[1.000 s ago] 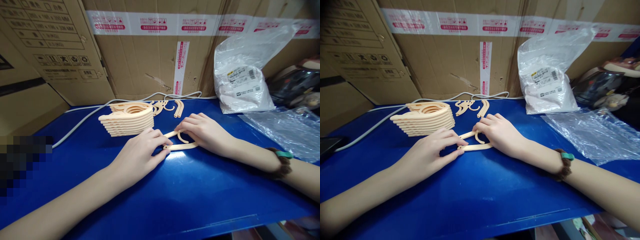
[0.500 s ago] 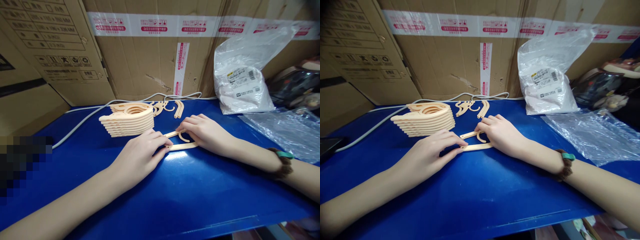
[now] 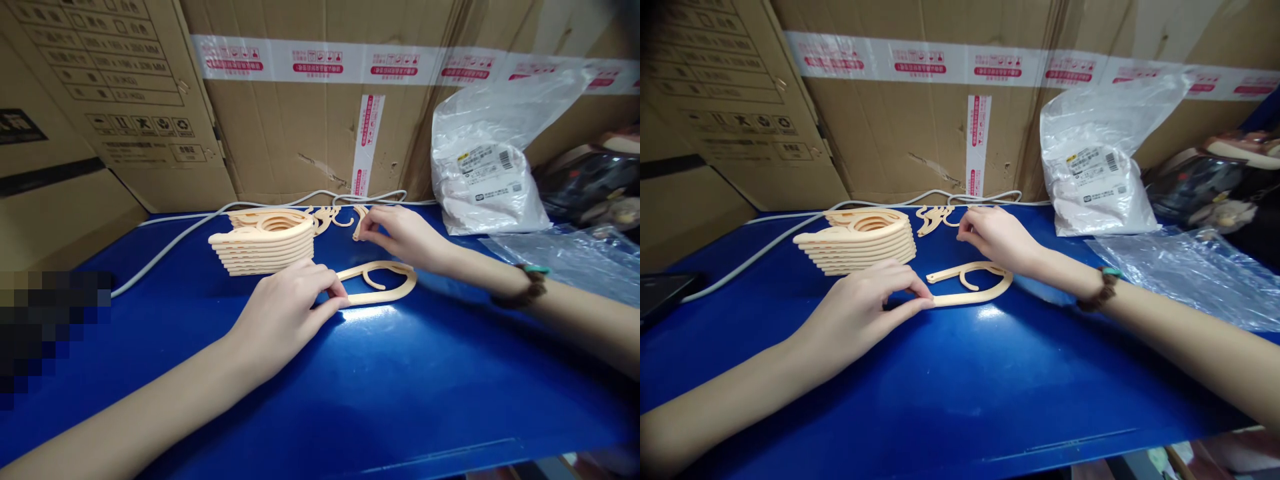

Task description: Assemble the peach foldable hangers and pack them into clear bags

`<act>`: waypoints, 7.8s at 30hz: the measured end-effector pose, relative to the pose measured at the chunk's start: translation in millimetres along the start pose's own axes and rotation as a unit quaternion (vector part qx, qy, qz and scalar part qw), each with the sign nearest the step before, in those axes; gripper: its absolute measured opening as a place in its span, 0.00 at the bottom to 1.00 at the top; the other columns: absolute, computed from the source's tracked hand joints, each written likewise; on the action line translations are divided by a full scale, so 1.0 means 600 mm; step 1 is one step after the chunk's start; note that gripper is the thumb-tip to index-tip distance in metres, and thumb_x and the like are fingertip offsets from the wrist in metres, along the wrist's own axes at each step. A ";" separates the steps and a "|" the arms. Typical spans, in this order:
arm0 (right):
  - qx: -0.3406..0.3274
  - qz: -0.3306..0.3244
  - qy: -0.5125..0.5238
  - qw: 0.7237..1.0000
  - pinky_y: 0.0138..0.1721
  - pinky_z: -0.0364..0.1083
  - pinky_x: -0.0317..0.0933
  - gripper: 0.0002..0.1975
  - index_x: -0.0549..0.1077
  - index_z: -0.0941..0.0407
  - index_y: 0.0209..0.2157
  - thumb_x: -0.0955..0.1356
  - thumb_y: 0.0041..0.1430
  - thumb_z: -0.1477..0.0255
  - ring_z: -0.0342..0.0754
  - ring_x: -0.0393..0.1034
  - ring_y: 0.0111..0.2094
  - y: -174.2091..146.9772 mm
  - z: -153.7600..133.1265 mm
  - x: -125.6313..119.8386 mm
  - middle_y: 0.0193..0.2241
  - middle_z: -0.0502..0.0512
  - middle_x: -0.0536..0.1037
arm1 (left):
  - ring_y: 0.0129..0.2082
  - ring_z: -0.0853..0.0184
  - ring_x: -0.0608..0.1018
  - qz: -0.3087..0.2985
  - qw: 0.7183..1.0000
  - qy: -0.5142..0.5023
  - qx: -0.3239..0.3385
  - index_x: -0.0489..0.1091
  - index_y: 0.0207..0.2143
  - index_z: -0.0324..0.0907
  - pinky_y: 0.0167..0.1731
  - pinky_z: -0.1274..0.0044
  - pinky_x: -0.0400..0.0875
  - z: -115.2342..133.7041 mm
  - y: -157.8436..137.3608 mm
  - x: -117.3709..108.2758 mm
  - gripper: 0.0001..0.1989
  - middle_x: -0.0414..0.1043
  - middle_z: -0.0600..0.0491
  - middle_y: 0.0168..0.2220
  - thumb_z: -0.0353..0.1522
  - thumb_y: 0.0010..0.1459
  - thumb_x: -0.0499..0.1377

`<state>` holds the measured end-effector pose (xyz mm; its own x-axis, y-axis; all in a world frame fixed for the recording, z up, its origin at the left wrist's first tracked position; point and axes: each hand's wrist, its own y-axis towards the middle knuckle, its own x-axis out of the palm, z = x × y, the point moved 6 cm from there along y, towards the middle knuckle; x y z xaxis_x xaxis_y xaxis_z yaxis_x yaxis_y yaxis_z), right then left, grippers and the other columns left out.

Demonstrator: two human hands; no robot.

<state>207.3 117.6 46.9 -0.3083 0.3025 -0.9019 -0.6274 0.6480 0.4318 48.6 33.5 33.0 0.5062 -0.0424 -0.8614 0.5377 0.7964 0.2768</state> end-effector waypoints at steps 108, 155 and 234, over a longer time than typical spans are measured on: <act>-0.097 -0.145 0.086 0.981 0.24 0.43 0.53 0.07 0.64 0.57 0.42 0.58 0.67 0.71 0.46 0.72 0.24 -0.090 -0.108 0.008 0.29 0.53 0.78 | 0.25 0.66 0.68 -0.029 0.997 -0.005 -0.068 0.57 0.27 0.43 0.27 0.75 0.53 -0.019 0.006 0.010 0.17 0.64 0.57 0.24 0.40 0.67 0.41; -0.149 -0.020 -0.007 0.989 0.24 0.42 0.51 0.21 0.75 0.56 0.41 0.55 0.72 0.62 0.42 0.72 0.24 -0.094 -0.115 -0.022 0.29 0.50 0.79 | 0.23 0.62 0.75 -0.120 0.974 0.187 0.045 0.58 0.29 0.43 0.21 0.77 0.49 0.004 0.003 0.020 0.15 0.69 0.56 0.23 0.39 0.68 0.49; -0.091 -0.110 0.088 0.986 0.29 0.43 0.56 0.21 0.76 0.56 0.46 0.57 0.71 0.61 0.45 0.76 0.31 -0.094 -0.104 -0.002 0.35 0.55 0.82 | 0.17 0.70 0.69 0.045 0.941 0.265 0.203 0.59 0.26 0.43 0.18 0.77 0.48 0.022 -0.011 0.008 0.13 0.64 0.59 0.18 0.33 0.66 0.46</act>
<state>198.4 37.3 24.5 -0.2597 0.0319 -0.9652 -0.8063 0.5429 0.2349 56.5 20.1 32.9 0.2117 0.4076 -0.8883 0.7773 0.4807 0.4059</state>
